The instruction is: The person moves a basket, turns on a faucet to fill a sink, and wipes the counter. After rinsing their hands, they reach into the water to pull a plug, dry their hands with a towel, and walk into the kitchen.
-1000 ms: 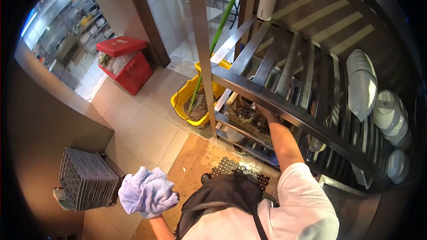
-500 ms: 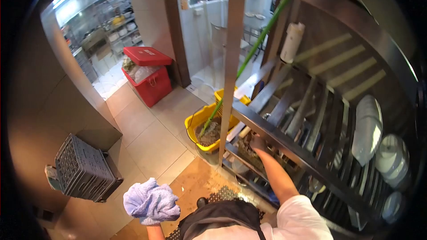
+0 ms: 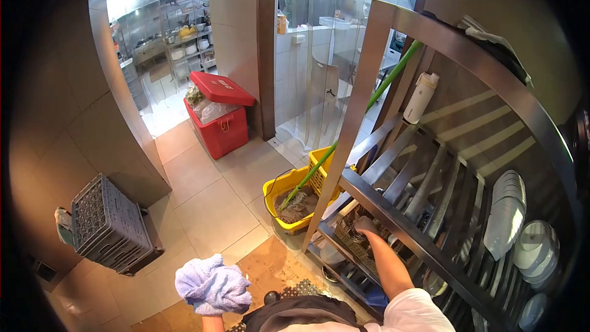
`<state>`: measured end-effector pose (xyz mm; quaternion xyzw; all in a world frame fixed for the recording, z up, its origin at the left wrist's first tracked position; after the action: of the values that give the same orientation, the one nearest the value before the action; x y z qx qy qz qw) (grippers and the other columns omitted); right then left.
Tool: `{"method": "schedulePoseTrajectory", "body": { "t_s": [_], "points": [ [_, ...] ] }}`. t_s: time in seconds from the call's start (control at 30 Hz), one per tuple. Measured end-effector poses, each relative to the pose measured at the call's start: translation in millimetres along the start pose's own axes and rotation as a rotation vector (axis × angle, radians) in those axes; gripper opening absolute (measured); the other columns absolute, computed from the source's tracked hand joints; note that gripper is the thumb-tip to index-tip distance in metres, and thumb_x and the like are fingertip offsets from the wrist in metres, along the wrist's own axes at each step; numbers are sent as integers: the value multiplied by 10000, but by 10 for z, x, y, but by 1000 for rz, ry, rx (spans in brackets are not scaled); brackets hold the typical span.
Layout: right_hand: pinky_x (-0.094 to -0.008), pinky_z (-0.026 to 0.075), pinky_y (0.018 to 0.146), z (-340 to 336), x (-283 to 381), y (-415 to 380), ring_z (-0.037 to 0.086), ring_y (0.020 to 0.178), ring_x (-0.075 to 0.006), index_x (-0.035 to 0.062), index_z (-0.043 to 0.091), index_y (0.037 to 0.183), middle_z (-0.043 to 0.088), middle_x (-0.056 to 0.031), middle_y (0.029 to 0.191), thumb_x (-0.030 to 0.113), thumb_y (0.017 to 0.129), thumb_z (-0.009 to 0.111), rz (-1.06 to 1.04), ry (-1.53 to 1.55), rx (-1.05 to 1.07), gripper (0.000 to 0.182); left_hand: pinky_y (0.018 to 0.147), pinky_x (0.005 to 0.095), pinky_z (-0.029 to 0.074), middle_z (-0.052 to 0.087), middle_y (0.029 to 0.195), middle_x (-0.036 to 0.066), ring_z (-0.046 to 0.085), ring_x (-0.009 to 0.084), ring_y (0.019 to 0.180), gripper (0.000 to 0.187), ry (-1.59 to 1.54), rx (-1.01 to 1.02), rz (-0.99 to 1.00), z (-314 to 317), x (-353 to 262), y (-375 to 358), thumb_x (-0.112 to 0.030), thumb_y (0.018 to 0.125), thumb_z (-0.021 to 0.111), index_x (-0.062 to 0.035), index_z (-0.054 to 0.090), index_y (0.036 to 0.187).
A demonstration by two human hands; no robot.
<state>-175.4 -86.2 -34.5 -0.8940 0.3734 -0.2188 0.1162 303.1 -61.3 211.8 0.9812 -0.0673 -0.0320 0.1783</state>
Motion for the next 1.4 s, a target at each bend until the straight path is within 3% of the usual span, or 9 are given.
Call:
{"method": "schedulePoseTrajectory", "body": {
  "t_s": [0.6, 0.8, 0.97, 1.1, 1.13, 1.2, 1.27, 1.33, 1.4],
  "points": [
    [-377, 382, 902, 184, -211, -251, 469, 1101, -296, 26, 498, 1134, 490, -185, 1178, 341, 832, 514, 11, 333, -192, 437, 554, 351, 309, 414, 579, 29, 438, 236, 628, 194, -101, 169, 22, 436, 180, 101, -376, 583, 550, -219, 444, 625],
    [-340, 420, 815, -223, 180, -1020, 549, 896, -276, 15, 549, 1030, 579, -155, 984, 192, 840, 515, -380, 599, -694, 262, 553, 356, 313, 429, 597, 30, 430, 238, 615, 177, -71, 106, 86, 380, 219, 73, -368, 588, 556, -221, 467, 632],
    [-239, 448, 728, -57, 1116, -1882, 532, 835, -113, 47, 553, 999, 568, -41, 895, 110, 806, 594, -643, 952, -190, 207, 550, 350, 316, 423, 618, 13, 434, 223, 636, 182, -201, -98, 88, 442, 67, 147, -398, 587, 567, -247, 497, 658],
    [-344, 417, 862, 333, 1698, -2443, 429, 1117, -241, 160, 202, 1360, 287, -124, 1323, 159, 733, 676, -776, 1109, 717, 786, 622, 334, 335, 442, 748, 27, 435, 216, 729, 241, -382, -103, 202, 294, -358, 148, -348, 645, 609, -190, 527, 808],
    [-364, 374, 912, 367, 1767, -2508, 402, 1146, -241, 80, 181, 1359, 267, -148, 1342, 235, 725, 699, -1187, 633, 209, 833, 689, 331, 360, 474, 815, 39, 452, 221, 795, 285, -543, -109, 225, 300, -446, 126, -315, 670, 627, -159, 545, 894],
    [-347, 374, 910, 546, 1666, -2541, 424, 1123, -220, 1, 253, 1309, 371, -153, 1273, 299, 721, 705, -908, 710, 113, 799, 785, 322, 347, 484, 916, 58, 444, 218, 896, 378, -928, -37, 160, 507, -537, 43, -283, 684, 644, -122, 516, 1001],
    [-325, 384, 904, 192, 1826, -2602, 463, 1071, -194, -10, 344, 1243, 481, -123, 1162, 278, 711, 717, -567, 1047, 613, 711, 881, 313, 334, 493, 1018, 76, 436, 215, 996, 477, -1308, 14, 80, 800, -523, -43, -251, 697, 662, -85, 487, 1108],
    [-304, 443, 809, 134, 1766, -2594, 543, 914, -176, 10, 429, 1167, 563, -82, 1019, 210, 730, 694, -572, 983, 546, 549, 982, 301, 265, 482, 1137, 82, 391, 204, 1106, 530, -1743, 296, -3, 951, -582, -93, -193, 732, 642, -54, 430, 1197],
    [-291, 443, 757, 276, 1655, -2507, 548, 823, -132, 19, 535, 1044, 602, -55, 904, 189, 727, 682, -562, 1164, 442, 389, 877, 290, 398, 521, 1125, 98, 498, 198, 1024, 506, -1649, 102, 39, 820, -565, -40, -249, 785, 627, 7, 431, 1175]
  ]
}}
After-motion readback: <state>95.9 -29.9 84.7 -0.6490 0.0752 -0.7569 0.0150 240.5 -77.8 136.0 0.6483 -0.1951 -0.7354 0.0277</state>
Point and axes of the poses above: each hand's wrist, its own y-axis towards the middle knuckle, its own z-axis out of the palm, x = y × z, the point moved 4 cm from there along y, towards the middle knuckle
